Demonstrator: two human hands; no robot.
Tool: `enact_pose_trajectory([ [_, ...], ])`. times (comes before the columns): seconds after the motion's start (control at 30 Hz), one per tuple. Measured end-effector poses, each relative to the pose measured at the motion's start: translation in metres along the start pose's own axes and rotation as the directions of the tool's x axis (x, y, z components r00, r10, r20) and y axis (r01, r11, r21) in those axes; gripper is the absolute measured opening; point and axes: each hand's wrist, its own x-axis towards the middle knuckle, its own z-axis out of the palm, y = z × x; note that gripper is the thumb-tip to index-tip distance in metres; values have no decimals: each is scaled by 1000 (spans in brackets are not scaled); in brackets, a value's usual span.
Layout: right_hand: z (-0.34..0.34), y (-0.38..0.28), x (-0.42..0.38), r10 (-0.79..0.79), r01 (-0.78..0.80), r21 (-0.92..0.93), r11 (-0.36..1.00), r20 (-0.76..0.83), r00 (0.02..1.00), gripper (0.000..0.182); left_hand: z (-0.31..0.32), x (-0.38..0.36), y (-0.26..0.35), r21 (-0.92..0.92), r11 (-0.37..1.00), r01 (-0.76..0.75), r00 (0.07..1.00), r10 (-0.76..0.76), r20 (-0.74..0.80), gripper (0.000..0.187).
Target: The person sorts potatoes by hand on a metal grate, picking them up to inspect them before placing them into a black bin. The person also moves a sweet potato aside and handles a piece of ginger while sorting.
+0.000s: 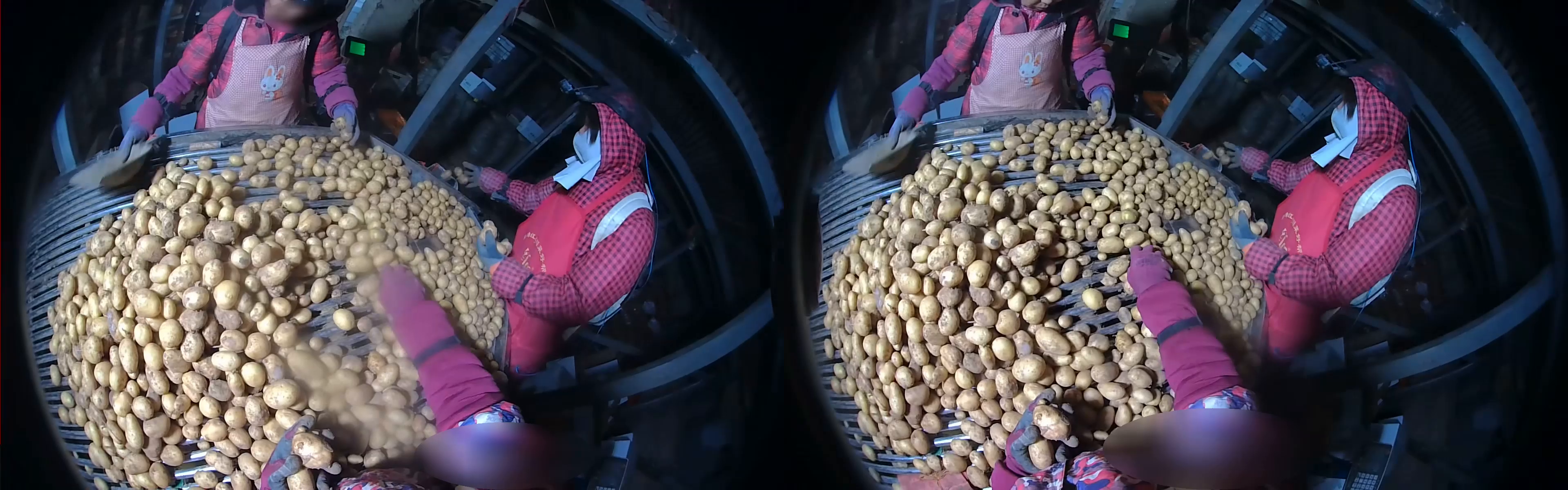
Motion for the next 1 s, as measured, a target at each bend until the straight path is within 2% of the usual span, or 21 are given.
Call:
enact_pose_trajectory([
  [0.07, 4, 1, 5, 14, -21, 63, 998, 109, 994, 26, -1, -1, 0, -6, 1000, 1, 1000, -1, 3, 76],
  [0.1, 55, 14, 16, 62, -91, 363, 927, 91, 994, 27, -1, -2, -1, -6, 1000, 1, 1000, -1, 6, 76],
  [0.13, 107, 27, 28, 109, -130, 662, 738, 73, 991, 28, -2, -2, -2, -9, 1000, 0, 1000, 0, 5, 77],
  [0.17, 154, 39, 39, 157, -126, 861, 493, 55, 986, 30, -2, -2, -2, -10, 1000, -1, 1000, 2, 5, 77],
  [0.2, 145, 39, 36, 156, -125, 861, 493, 54, 986, 30, -2, -3, -2, -13, 1000, -2, 1000, 2, 6, 77],
  [0.27, 103, 33, 28, 77, -134, 768, 627, 111, 991, 40, -4, -5, -3, -17, 1000, -5, 1000, 6, 6, 78],
  [0.3, 79, 21, 29, 77, -134, 767, 627, 110, 991, 40, -5, -5, -3, -18, 1000, -6, 1000, 6, 7, 78],
  [0.33, 46, 4, 32, 102, -168, 474, 864, 163, 981, 35, -5, -7, -4, -21, 1000, -5, 1000, 5, 7, 79],
  [0.37, 25, -7, 33, 145, -170, 115, 979, 202, 969, 35, -6, -7, -4, -19, 1000, -4, 1000, 5, 8, 79],
  [0.47, 11, -12, 30, 170, -196, 92, 976, 235, 957, 38, -5, -10, -3, -29, 1000, -4, 1000, 4, 4, 80],
  [0.57, 25, -10, 36, 187, -210, 90, 973, 218, 958, 41, -3, -14, -3, -39, 999, -9, 1000, 8, -1, 81],
  [0.67, 7, -11, 26, 187, -218, 121, 968, 225, 956, 37, -3, -17, -5, -53, 998, -24, 1000, 24, -5, 82],
  [0.7, 19, -3, 29, 187, -218, 122, 968, 226, 956, 37, -9, -14, -6, -38, 999, -12, 998, 14, 56, 80],
  [0.77, 66, 17, 32, -4, 1, -158, 987, -24, 1000, 30, -17, -17, -3, -5, 1000, 15, 988, -14, 154, 77],
  [0.8, 90, 36, 45, -88, 88, 1, 996, -35, 996, 30, -3, -23, 5, 18, 985, 169, 984, -168, -66, 80],
  [0.83, 118, 56, 55, -206, 223, 74, 972, -188, 960, 34, -2, -21, 6, 3, 989, 146, 988, -146, -52, 87],
  [0.87, 97, 57, 44, -218, 248, 123, 961, -215, 952, 38, -14, -20, 4, 33, 989, 147, 989, -148, 19, 92],
  [0.9, 69, 46, 40, -199, 200, 270, 942, -30, 979, 40, -14, -17, -1, 95, 987, 129, 990, -123, -65, 93],
  [0.93, 32, 39, 28, -194, 120, 390, 913, 157, 968, 42, -4, -16, -1, -41, 998, 53, 999, -54, -8, 92],
  [0.97, -22, 43, -8, -270, 231, 435, 870, 28, 963, 52, 5, -16, 0, -67, 997, 35, 998, -39, -51, 91],
  [1.0, -29, 51, -15, -240, 122, 596, 794, 122, 963, 55, 12, -15, 2, -95, 995, 11, 996, -19, -84, 90],
])
